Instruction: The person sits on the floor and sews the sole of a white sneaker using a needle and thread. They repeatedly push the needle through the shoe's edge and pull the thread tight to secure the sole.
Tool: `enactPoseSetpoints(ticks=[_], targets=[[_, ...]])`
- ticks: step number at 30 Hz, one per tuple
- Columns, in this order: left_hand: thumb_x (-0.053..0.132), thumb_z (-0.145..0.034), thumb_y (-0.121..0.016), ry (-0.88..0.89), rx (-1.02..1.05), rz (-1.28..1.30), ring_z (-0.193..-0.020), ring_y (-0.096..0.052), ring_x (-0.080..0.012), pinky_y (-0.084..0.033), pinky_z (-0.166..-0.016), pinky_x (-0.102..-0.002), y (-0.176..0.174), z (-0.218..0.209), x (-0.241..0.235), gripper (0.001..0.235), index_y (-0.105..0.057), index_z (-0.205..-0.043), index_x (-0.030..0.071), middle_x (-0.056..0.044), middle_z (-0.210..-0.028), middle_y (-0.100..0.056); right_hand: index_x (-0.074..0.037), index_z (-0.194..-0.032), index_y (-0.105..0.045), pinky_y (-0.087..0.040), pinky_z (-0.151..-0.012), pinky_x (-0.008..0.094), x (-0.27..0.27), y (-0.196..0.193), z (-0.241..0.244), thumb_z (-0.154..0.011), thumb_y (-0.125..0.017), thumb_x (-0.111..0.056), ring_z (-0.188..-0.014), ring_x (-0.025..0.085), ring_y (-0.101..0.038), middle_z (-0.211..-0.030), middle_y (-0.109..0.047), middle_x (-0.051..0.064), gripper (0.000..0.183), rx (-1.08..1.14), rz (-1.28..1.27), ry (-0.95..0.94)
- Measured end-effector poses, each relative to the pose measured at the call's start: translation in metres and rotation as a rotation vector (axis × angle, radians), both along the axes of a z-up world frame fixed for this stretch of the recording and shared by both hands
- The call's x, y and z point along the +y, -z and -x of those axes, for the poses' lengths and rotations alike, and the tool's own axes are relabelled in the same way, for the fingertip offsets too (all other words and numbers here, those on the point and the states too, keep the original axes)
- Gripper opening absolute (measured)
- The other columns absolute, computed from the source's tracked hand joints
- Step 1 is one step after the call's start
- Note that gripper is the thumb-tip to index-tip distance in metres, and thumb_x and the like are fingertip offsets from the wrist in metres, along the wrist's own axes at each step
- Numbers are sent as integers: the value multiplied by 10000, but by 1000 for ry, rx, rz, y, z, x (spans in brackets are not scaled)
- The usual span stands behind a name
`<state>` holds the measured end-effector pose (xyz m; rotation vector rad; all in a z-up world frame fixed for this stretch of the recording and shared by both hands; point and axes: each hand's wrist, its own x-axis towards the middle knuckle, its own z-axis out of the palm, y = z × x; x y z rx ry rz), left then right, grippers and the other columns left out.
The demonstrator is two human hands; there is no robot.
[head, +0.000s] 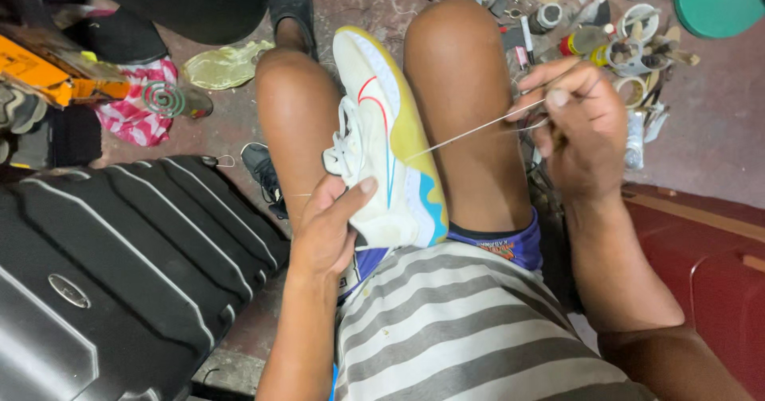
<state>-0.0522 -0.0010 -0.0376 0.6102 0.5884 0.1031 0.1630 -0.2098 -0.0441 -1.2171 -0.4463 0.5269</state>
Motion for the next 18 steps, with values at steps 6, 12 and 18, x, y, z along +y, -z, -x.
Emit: enactPoseSetpoints(ticks=[6, 12, 18], targets=[[72, -949, -652, 21, 4, 77, -1224, -637, -247, -469, -1086, -391, -15, 18, -18, 520, -521, -1425, -90, -165, -1339, -651, -31, -1159, -535, -483, -614, 183, -26, -9, 25, -1133, -570, -263, -997, 161, -691, -1218, -600, 150, 237, -114, 132, -22], [105, -959, -643, 50, -30, 54, -1276, -603, -236, -429, -1126, -390, -17, 18, -34, 568, -478, -1471, -78, -151, -1386, -623, 33, -1508, -366, -394, -1217, 403, -9, -9, 80, -995, -629, -540, -1473, 305, -490, -1550, -443, 200, 813, -87, 239, -239], [342, -1039, -579, -87, 115, -9, -1111, -580, -199, -446, -978, -368, 10, 23, -46, 435, -579, -1235, -47, -119, -1202, -619, 40, -1582, -249, -239, -1271, 349, -4, 12, 80, -981, -658, -533, -1528, 243, -333, -1584, -386, 164, 927, -19, 104, -361]])
